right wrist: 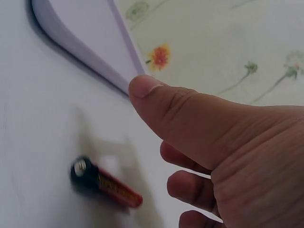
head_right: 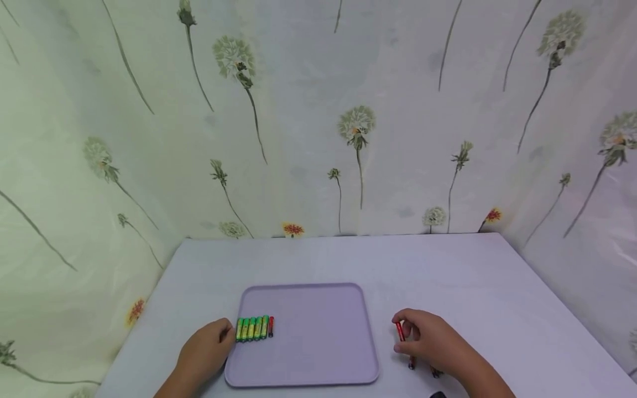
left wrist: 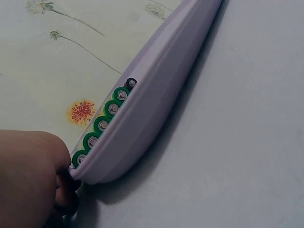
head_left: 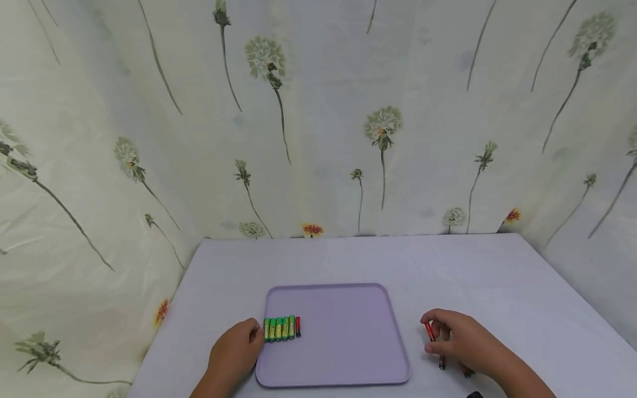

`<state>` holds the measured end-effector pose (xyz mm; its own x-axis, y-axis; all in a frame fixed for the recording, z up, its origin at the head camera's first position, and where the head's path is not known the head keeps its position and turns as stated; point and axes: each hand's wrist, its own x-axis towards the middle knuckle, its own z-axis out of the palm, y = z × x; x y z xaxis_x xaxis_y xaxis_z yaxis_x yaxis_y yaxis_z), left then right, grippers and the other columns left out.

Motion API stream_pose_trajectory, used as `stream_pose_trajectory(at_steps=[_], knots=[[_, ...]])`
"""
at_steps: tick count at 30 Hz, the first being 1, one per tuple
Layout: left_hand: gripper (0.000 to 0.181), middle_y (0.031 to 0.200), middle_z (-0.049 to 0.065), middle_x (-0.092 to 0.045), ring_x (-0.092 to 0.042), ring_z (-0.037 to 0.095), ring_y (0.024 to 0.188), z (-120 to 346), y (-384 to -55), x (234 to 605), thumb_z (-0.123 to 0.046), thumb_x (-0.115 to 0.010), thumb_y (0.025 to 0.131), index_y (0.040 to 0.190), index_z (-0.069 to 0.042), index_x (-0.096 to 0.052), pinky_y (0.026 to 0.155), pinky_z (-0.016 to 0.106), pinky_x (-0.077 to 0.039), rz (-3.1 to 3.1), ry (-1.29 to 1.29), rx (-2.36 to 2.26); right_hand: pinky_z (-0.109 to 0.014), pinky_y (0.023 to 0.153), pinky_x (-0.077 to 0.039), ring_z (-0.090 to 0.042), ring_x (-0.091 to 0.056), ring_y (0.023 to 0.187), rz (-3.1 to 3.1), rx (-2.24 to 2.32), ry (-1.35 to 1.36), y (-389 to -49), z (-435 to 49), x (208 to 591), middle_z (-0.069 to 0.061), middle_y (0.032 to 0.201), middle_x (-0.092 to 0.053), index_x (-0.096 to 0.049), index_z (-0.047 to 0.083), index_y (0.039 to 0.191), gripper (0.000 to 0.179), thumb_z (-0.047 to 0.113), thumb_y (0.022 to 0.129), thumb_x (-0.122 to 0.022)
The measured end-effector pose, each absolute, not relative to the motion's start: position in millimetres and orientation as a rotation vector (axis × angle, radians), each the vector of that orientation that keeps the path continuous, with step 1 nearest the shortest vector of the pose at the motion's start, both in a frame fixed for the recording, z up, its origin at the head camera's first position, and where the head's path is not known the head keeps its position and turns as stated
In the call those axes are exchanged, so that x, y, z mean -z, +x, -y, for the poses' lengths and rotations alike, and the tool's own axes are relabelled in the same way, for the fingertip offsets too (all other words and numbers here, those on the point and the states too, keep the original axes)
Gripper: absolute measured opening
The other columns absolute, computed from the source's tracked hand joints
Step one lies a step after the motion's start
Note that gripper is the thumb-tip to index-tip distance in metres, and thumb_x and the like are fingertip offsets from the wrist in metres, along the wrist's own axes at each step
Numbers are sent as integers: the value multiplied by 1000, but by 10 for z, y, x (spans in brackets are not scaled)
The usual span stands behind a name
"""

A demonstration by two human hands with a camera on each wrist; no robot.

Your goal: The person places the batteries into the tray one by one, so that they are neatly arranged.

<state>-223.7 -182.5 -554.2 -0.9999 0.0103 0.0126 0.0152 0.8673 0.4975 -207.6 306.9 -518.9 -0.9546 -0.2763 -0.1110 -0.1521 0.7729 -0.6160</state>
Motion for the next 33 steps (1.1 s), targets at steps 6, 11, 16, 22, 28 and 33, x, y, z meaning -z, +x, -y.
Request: stream_pose_trajectory(at_steps=[6, 11, 16, 22, 28, 33], knots=[[19, 69, -6, -53, -47, 12, 64, 1831, -2236, 5551, -27, -62, 99, 81, -22, -60, 58, 32, -36, 3022, -25, 809, -26, 64, -45, -3, -53, 74, -2785, 929, -398, -2153, -2853, 5171, 9, 86, -60, -67, 21, 123, 50, 38, 82, -89], [19, 70, -6, -53, -48, 13, 64, 1813, -2236, 5559, -28, -63, 99, 82, -21, -61, 58, 33, -37, 3032, -30, 834, -26, 63, -45, -4, -53, 75, -2769, 920, -448, -2204, -2720, 5161, 10, 88, -61, -67, 19, 124, 52, 40, 81, -89], [19, 70, -6, -54, -48, 13, 64, 1817, -2241, 5552, -29, -63, 99, 82, -22, -60, 58, 33, -37, 3041, -22, 820, -25, 65, -46, -3, -53, 76, -2789, 895, -489, -2272, -2597, 5156, 13, 89, -61, -67, 21, 123, 50, 38, 81, -89], [19, 69, -6, -53, -47, 13, 63, 1847, -2244, 5509, -28, -63, 99, 81, -21, -60, 57, 33, -36, 3036, -9, 785, -26, 68, -47, -3, -54, 79, -2765, 943, -602, -2345, -2373, 5120, 13, 89, -61, -67, 18, 120, 49, 36, 81, -90], [20, 69, -6, -53, -48, 13, 64, 1834, -2247, 5497, -28, -63, 100, 82, -21, -60, 58, 33, -37, 3042, -21, 813, -26, 70, -47, -2, -53, 78, -2750, 935, -694, -2421, -2169, 5151, 13, 88, -60, -68, 17, 120, 48, 36, 82, -90], [20, 69, -6, -53, -48, 13, 63, 1841, -2249, 5522, -29, -62, 100, 81, -21, -59, 58, 33, -36, 3054, -15, 809, -26, 71, -47, -1, -53, 76, -2736, 912, -759, -2481, -1949, 5200, 15, 86, -59, -69, 16, 117, 46, 33, 81, -91]])
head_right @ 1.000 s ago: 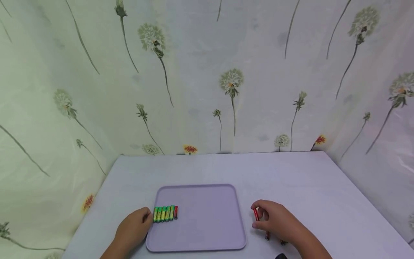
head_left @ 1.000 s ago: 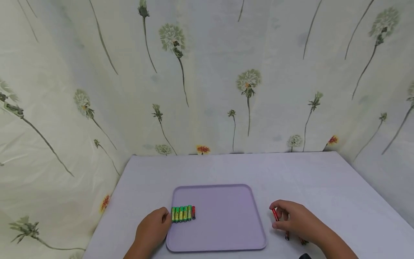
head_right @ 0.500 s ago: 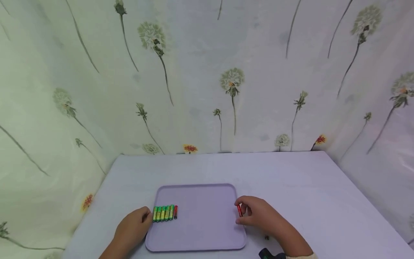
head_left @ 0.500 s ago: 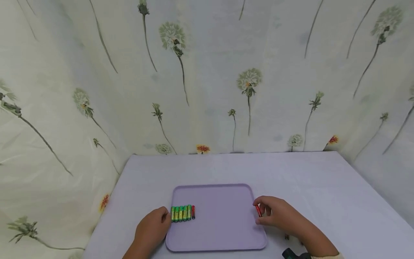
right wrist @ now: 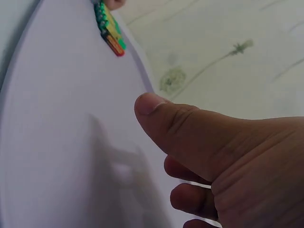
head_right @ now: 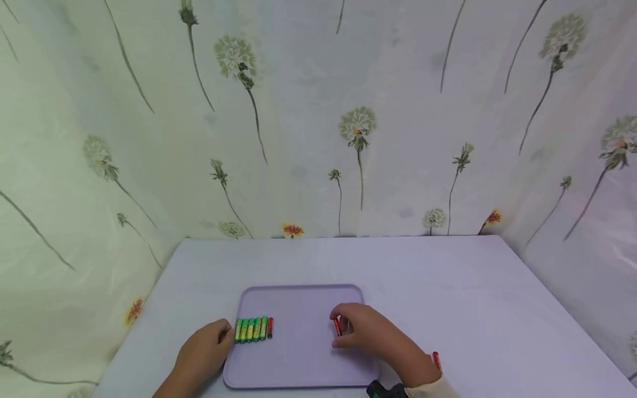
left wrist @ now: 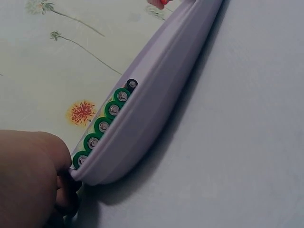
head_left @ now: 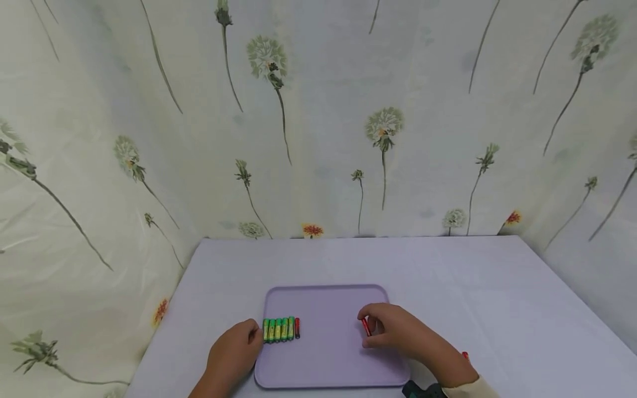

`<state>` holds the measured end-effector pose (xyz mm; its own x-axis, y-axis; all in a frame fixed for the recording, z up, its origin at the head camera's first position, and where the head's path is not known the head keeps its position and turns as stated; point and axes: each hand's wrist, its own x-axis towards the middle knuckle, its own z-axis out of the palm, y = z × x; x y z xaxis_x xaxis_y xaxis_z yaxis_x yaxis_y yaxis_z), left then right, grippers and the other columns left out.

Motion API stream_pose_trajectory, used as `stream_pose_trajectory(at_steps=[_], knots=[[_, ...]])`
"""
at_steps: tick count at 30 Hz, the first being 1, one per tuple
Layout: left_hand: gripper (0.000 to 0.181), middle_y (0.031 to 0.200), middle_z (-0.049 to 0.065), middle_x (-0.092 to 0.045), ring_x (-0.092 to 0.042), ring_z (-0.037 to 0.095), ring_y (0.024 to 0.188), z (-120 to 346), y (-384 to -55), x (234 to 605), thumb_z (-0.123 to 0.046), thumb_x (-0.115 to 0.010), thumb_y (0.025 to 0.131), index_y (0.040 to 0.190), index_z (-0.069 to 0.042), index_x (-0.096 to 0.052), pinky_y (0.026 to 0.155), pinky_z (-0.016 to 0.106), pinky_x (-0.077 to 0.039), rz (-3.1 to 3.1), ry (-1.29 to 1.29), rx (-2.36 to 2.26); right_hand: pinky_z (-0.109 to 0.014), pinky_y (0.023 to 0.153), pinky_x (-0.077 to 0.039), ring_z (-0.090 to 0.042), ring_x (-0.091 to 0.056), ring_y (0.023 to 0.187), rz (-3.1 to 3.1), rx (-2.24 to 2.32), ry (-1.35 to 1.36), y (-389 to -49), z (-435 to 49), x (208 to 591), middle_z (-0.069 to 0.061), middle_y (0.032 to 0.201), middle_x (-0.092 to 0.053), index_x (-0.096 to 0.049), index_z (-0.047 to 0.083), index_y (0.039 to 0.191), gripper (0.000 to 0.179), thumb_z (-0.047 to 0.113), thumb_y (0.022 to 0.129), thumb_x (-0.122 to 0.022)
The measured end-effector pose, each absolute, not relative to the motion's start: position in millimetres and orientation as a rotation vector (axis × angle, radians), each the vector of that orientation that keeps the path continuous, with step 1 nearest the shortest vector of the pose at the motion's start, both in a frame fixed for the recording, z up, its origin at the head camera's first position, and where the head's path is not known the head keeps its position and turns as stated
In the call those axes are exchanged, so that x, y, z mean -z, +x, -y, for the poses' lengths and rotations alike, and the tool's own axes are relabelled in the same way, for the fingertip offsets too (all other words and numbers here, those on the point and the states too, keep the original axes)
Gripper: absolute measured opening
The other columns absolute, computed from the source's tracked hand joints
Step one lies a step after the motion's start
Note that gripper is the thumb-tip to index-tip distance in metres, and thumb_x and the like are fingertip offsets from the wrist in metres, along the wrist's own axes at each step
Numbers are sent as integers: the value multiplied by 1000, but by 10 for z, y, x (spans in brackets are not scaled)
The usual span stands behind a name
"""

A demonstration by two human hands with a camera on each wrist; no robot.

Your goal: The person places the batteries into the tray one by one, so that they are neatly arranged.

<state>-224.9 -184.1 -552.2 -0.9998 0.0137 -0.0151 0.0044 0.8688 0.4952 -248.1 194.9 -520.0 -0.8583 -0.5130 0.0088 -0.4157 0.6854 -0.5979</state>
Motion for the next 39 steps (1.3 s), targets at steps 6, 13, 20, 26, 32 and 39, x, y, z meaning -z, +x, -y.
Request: stream_pose_trajectory(at_steps=[6, 13, 20, 26, 32, 39], knots=[[20, 69, -5, -53, -48, 14, 63, 1884, -2251, 5551, -29, -62, 99, 81, -22, -58, 57, 33, -36, -3027, -6, -788, -26, 71, -48, -2, -54, 75, -2678, 920, -829, -2526, -1589, 5189, 14, 85, -60, -69, 13, 118, 47, 31, 81, -91], [19, 70, -5, -54, -48, 13, 63, 1880, -2211, 5564, -29, -62, 100, 83, -22, -61, 58, 33, -37, -3001, -2, -831, -25, 73, -48, -1, -54, 75, -2640, 917, -839, -2519, -1290, 5205, 13, 85, -61, -69, 14, 119, 47, 32, 81, -91], [19, 70, -6, -53, -48, 12, 64, 1862, -2187, 5576, -29, -62, 99, 81, -22, -60, 58, 32, -37, -3014, 4, -842, -25, 74, -49, -1, -55, 75, -2646, 940, -856, -2545, -1053, 5237, 15, 84, -61, -69, 16, 119, 46, 31, 82, -91], [19, 70, -7, -54, -48, 13, 64, 1854, -2214, 5587, -30, -63, 100, 83, -22, -61, 58, 33, -37, -3011, -3, -823, -25, 75, -49, 0, -55, 76, -2640, 936, -865, -2606, -815, 5291, 15, 84, -61, -68, 15, 120, 47, 31, 82, -91], [20, 70, -6, -53, -47, 13, 64, 1844, -2212, 5543, -28, -62, 99, 81, -22, -60, 59, 33, -36, -3020, -5, -816, -24, 73, -48, -1, -55, 75, -2650, 930, -852, -2628, -654, 5328, 14, 83, -60, -69, 17, 118, 44, 32, 83, -90], [21, 68, -7, -52, -46, 12, 63, 1836, -2228, 5496, -27, -62, 99, 79, -22, -58, 58, 32, -36, -3043, 21, -819, -25, 70, -46, -2, -53, 74, -2723, 873, -791, -2627, -590, 5354, 14, 82, -58, -69, 17, 118, 45, 35, 82, -90]])
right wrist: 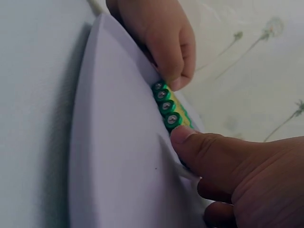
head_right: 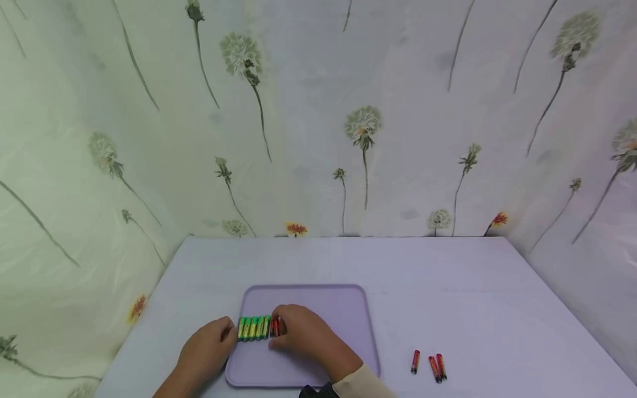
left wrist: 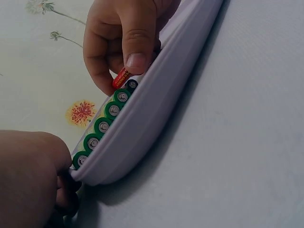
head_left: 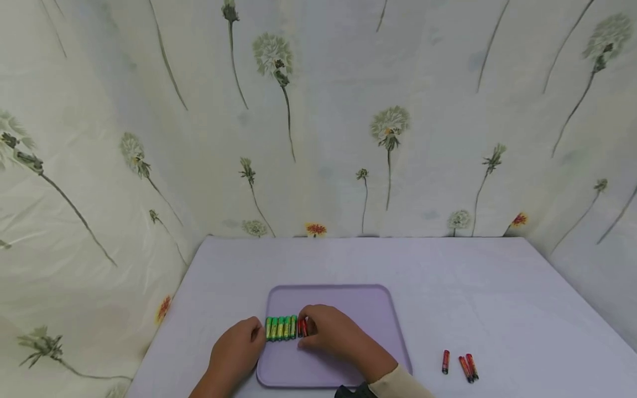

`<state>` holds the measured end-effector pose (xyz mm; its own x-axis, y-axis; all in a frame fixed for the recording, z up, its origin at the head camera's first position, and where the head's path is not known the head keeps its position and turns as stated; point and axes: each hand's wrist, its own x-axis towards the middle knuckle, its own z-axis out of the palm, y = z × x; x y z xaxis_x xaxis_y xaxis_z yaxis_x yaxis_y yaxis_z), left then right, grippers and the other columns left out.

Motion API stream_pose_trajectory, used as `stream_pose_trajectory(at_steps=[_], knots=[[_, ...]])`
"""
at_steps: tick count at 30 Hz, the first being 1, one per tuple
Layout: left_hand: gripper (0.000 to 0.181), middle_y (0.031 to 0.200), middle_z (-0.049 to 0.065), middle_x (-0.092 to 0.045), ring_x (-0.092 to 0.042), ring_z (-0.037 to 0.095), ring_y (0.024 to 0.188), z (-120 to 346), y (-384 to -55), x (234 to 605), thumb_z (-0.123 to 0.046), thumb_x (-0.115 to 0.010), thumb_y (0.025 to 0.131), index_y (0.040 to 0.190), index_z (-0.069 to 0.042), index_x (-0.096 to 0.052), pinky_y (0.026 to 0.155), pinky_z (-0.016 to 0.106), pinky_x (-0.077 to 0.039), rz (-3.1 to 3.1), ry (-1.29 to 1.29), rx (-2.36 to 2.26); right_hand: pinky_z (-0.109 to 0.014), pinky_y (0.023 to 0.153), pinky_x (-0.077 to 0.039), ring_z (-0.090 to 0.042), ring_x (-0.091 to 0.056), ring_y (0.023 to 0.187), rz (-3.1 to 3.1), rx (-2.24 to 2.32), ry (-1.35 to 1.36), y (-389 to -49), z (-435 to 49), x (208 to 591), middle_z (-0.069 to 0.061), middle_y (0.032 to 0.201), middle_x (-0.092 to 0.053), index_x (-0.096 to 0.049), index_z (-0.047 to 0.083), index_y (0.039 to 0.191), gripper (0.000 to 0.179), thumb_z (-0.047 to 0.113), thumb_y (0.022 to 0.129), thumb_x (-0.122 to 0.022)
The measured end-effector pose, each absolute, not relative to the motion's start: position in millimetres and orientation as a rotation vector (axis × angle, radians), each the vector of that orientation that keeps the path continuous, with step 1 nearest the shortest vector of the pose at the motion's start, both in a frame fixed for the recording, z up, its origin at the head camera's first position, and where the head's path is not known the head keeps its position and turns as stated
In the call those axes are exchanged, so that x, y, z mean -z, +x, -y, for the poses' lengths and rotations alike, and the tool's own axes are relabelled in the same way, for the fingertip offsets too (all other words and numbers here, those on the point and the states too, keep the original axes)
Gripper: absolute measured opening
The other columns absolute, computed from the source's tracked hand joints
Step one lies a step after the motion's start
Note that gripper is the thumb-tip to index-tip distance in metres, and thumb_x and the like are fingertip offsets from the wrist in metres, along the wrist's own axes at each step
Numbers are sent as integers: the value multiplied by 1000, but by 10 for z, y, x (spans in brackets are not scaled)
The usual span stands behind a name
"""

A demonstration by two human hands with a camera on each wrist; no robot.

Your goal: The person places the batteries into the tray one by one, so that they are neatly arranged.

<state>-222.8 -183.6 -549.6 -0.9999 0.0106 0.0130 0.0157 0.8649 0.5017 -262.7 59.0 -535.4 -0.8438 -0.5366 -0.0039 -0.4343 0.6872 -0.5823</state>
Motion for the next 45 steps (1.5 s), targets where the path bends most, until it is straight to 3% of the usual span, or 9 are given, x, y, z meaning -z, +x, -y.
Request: stream_pose_trajectory(at_steps=[38, 45], knots=[[21, 68, -7, -51, -45, 11, 63, 1840, -2239, 5519, -28, -64, 99, 79, -22, -58, 57, 32, -35, 3005, -47, 783, -27, 68, -45, -5, -52, 75, -2816, 969, -600, -2542, -499, 5458, 12, 84, -57, -67, 13, 117, 49, 35, 81, -91], [21, 69, -7, -52, -46, 12, 64, 1830, -2243, 5505, -28, -64, 99, 80, -22, -58, 59, 33, -36, 3032, -24, 786, -26, 65, -44, -6, -51, 72, -2821, 992, -572, -2543, -487, 5479, 11, 80, -57, -67, 14, 112, 45, 35, 80, -92]])
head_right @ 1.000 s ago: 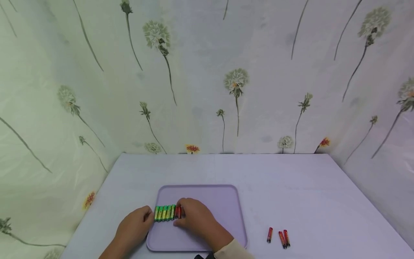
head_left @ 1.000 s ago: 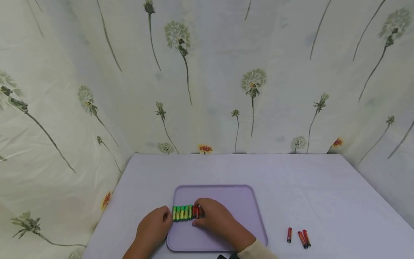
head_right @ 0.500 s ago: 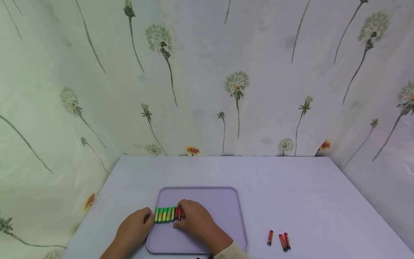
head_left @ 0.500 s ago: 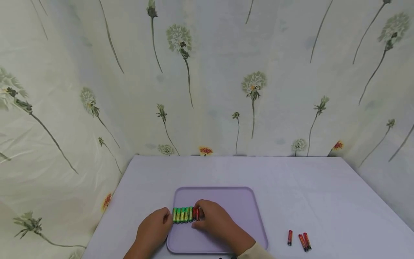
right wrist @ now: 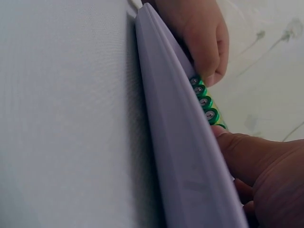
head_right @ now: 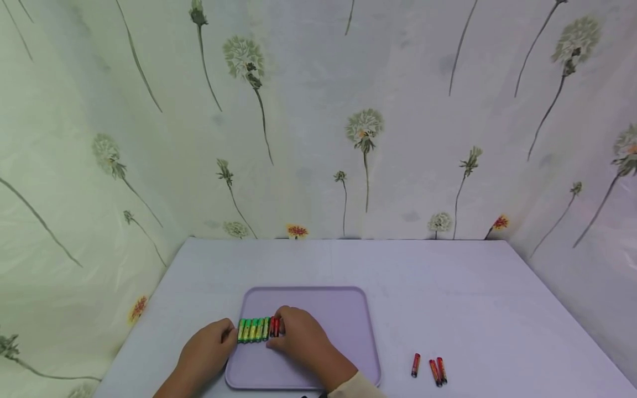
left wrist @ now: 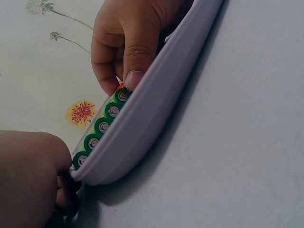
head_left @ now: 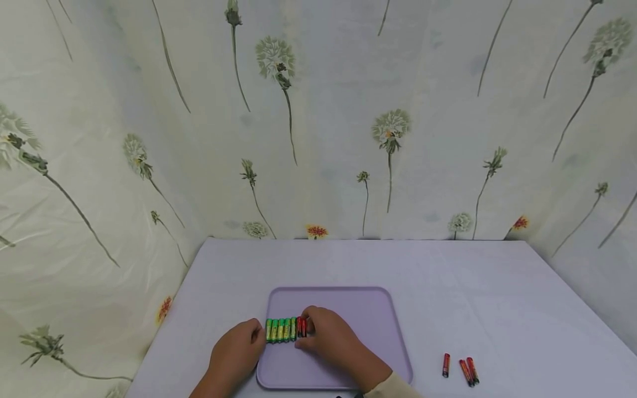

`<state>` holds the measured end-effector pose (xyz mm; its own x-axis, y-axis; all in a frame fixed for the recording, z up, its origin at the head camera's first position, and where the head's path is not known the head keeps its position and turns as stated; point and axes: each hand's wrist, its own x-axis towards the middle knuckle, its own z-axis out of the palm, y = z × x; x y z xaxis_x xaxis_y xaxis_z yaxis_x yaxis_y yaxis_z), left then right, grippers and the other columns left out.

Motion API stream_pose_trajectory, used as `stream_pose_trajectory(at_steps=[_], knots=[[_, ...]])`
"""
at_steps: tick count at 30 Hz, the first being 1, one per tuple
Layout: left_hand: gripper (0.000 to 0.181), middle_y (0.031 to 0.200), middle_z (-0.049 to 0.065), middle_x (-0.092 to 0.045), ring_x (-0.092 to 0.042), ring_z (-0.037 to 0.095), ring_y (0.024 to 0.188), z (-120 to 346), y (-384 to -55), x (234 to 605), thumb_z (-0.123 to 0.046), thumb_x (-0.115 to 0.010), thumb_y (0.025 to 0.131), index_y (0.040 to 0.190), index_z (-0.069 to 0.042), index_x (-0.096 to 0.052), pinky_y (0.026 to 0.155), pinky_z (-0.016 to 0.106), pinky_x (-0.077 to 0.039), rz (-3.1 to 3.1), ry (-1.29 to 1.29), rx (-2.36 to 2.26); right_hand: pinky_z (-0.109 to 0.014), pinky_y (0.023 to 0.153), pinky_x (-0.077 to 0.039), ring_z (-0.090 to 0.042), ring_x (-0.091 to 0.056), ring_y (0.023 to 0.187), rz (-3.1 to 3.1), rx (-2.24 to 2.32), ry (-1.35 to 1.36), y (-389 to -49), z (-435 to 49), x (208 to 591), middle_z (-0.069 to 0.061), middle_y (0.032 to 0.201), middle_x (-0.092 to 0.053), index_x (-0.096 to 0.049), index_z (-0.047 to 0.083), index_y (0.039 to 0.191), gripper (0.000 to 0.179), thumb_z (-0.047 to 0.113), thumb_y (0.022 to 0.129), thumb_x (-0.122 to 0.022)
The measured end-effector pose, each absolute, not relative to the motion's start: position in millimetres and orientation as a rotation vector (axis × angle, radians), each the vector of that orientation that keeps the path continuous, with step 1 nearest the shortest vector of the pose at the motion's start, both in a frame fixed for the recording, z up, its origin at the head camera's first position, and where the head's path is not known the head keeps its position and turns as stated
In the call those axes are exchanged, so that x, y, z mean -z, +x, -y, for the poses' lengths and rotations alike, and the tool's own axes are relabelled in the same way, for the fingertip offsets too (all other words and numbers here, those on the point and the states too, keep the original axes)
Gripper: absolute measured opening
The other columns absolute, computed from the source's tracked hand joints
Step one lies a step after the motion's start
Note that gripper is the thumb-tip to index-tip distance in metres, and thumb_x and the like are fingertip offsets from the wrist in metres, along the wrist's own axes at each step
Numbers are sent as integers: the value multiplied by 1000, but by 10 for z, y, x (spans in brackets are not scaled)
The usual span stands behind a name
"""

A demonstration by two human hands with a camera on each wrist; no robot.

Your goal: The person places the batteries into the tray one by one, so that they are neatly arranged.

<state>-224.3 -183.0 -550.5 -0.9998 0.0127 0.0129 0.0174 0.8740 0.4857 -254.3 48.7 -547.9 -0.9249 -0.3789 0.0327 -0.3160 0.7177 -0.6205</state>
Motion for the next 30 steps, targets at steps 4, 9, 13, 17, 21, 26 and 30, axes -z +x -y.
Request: stream_pose_trajectory(at_steps=[4, 9, 13, 17, 21, 26, 30], knots=[[20, 69, -7, -53, -47, 13, 64, 1826, -2244, 5508, -29, -64, 99, 80, -22, -59, 59, 33, -36, 3040, -11, 799, -26, 63, -43, -6, -50, 70, -2822, 996, -580, -2551, -493, 5501, 10, 79, -56, -65, 17, 107, 45, 38, 78, -92], [21, 69, -7, -52, -47, 12, 64, 1827, -2234, 5527, -29, -64, 99, 80, -22, -58, 58, 33, -36, 3035, -16, 808, -27, 63, -43, -6, -50, 70, -2801, 1018, -565, -2557, -502, 5524, 9, 79, -56, -65, 17, 107, 47, 39, 77, -93], [20, 69, -7, -52, -47, 12, 63, 1832, -2230, 5527, -29, -64, 99, 80, -22, -59, 58, 33, -36, 3029, -25, 803, -27, 65, -43, -6, -50, 72, -2798, 1031, -581, -2556, -503, 5524, 9, 81, -56, -67, 13, 117, 54, 37, 77, -93], [20, 69, -8, -53, -47, 12, 64, 1837, -2232, 5525, -29, -64, 99, 81, -23, -59, 59, 32, -36, 3022, -33, 801, -26, 65, -43, -5, -49, 72, -2813, 1013, -621, -2558, -499, 5511, 10, 81, -55, -70, 13, 122, 56, 37, 77, -93], [19, 70, -8, -53, -47, 12, 64, 1838, -2234, 5517, -29, -64, 99, 82, -22, -60, 59, 32, -37, 3025, -34, 802, -25, 64, -42, -4, -48, 71, -2832, 981, -641, -2553, -499, 5500, 11, 80, -55, -72, 16, 115, 48, 38, 77, -93], [18, 70, -7, -53, -47, 12, 65, 1834, -2231, 5504, -29, -64, 99, 82, -22, -60, 59, 32, -37, 3031, -27, 806, -25, 64, -41, -3, -48, 70, -2848, 971, -650, -2553, -502, 5510, 11, 80, -55, -72, 18, 111, 44, 39, 78, -92], [18, 70, -7, -53, -47, 12, 64, 1828, -2231, 5496, -29, -63, 99, 82, -22, -60, 59, 33, -37, 3036, -21, 815, -25, 64, -41, -4, -49, 70, -2849, 973, -646, -2566, -504, 5525, 12, 80, -55, -72, 19, 111, 44, 39, 78, -92]])
